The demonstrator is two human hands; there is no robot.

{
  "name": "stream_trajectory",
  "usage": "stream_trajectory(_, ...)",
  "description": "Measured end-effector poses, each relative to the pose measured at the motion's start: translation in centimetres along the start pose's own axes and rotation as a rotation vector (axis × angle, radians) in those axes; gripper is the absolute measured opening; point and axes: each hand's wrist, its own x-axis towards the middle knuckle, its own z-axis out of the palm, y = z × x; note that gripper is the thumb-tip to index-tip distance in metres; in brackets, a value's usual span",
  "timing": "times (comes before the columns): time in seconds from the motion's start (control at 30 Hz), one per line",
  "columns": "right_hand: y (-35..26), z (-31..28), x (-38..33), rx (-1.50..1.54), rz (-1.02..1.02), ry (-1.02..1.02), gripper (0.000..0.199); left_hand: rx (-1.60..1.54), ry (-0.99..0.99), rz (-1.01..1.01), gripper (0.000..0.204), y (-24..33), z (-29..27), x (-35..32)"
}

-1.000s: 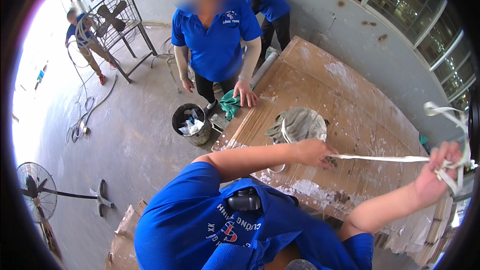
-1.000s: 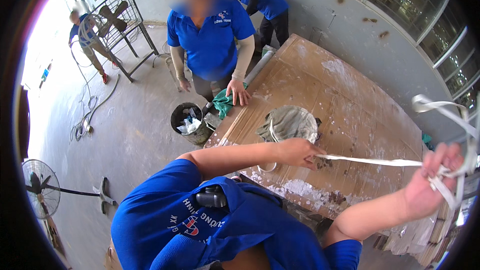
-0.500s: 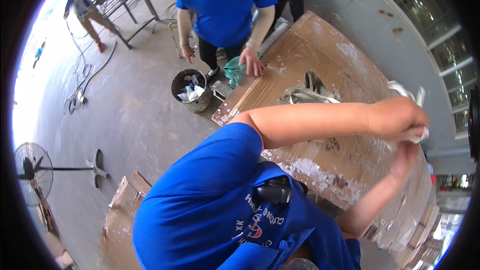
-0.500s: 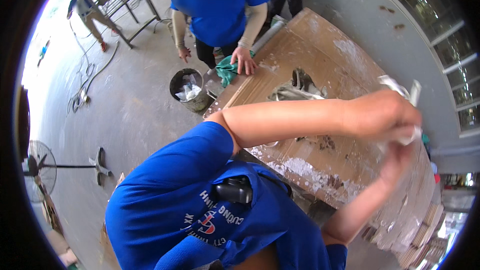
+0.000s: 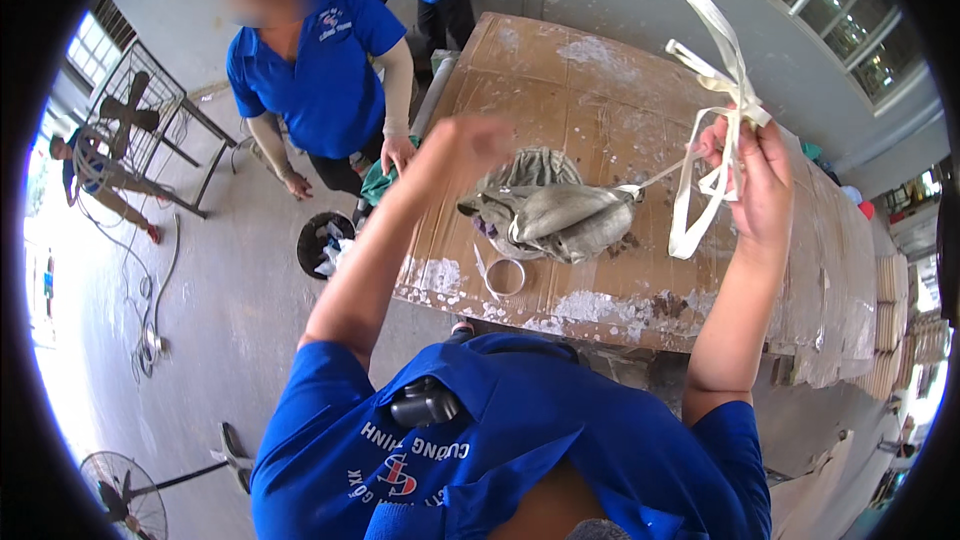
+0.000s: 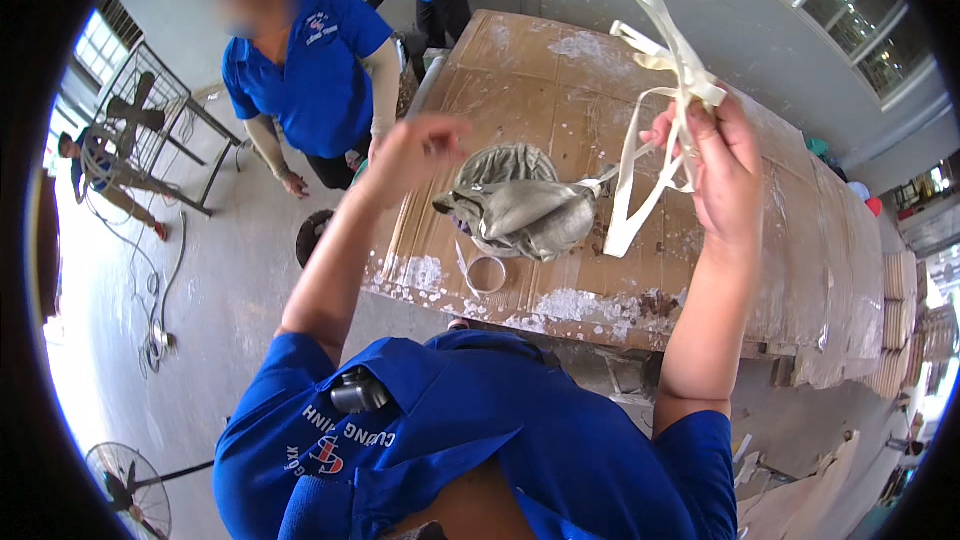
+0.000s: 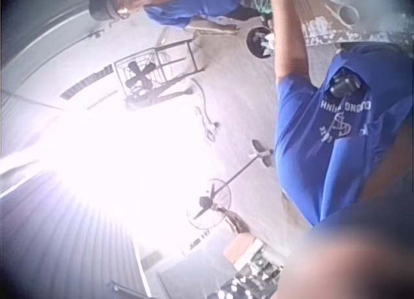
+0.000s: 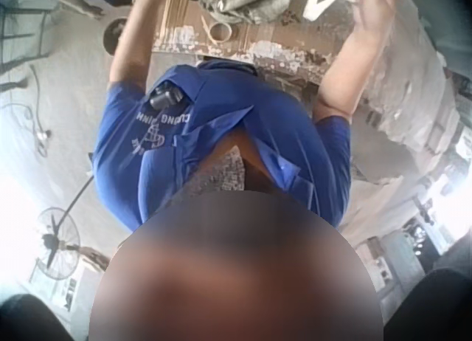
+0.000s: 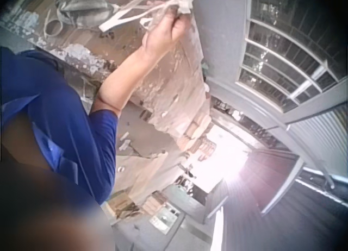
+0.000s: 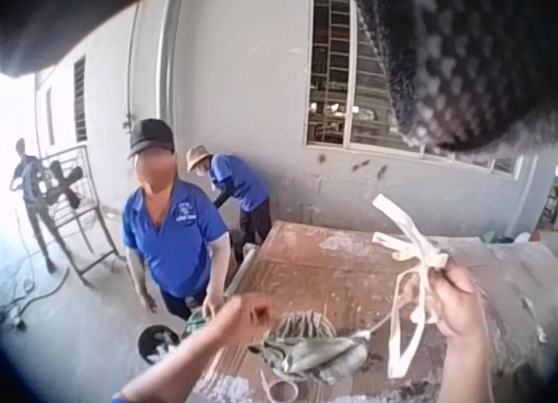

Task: The person coils a yellow hose and places it on a table, then gathers sanding discs and a power sander into a cardboard box. They move a standing fan and later handle a white strap and a cloth, placing them into a bucket.

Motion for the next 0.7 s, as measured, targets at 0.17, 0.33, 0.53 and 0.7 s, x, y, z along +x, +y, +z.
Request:
stream_trajectory(0.17, 1.3, 0.4, 0.2, 0.072, 0.055, -0.030, 0.018, 0.070, 0.026, 0.250, 0.030, -1.6, 7.7, -1.7)
stream_trajectory(0.33, 1.8, -0.4, -0.1, 0.093, 0.054, -0.039, 0.018, 0.000, -0.033, 0.297, 0.020, 0.3, 10.2, 0.2)
stream_trajectory(0.53, 4.9, -6.9, -2.9, 0.105, 0.297, 0.274, 0.019, 0.014, 0.005, 0.341, 0.010, 3.1, 8.6, -5.6)
stream_trajectory(0.7, 10.5, -9.8, -5.4, 0.503, 0.397, 0.365, 0.016, 0.222, 0.051, 0.400, 0.016, 4.5, 9.8, -7.8)
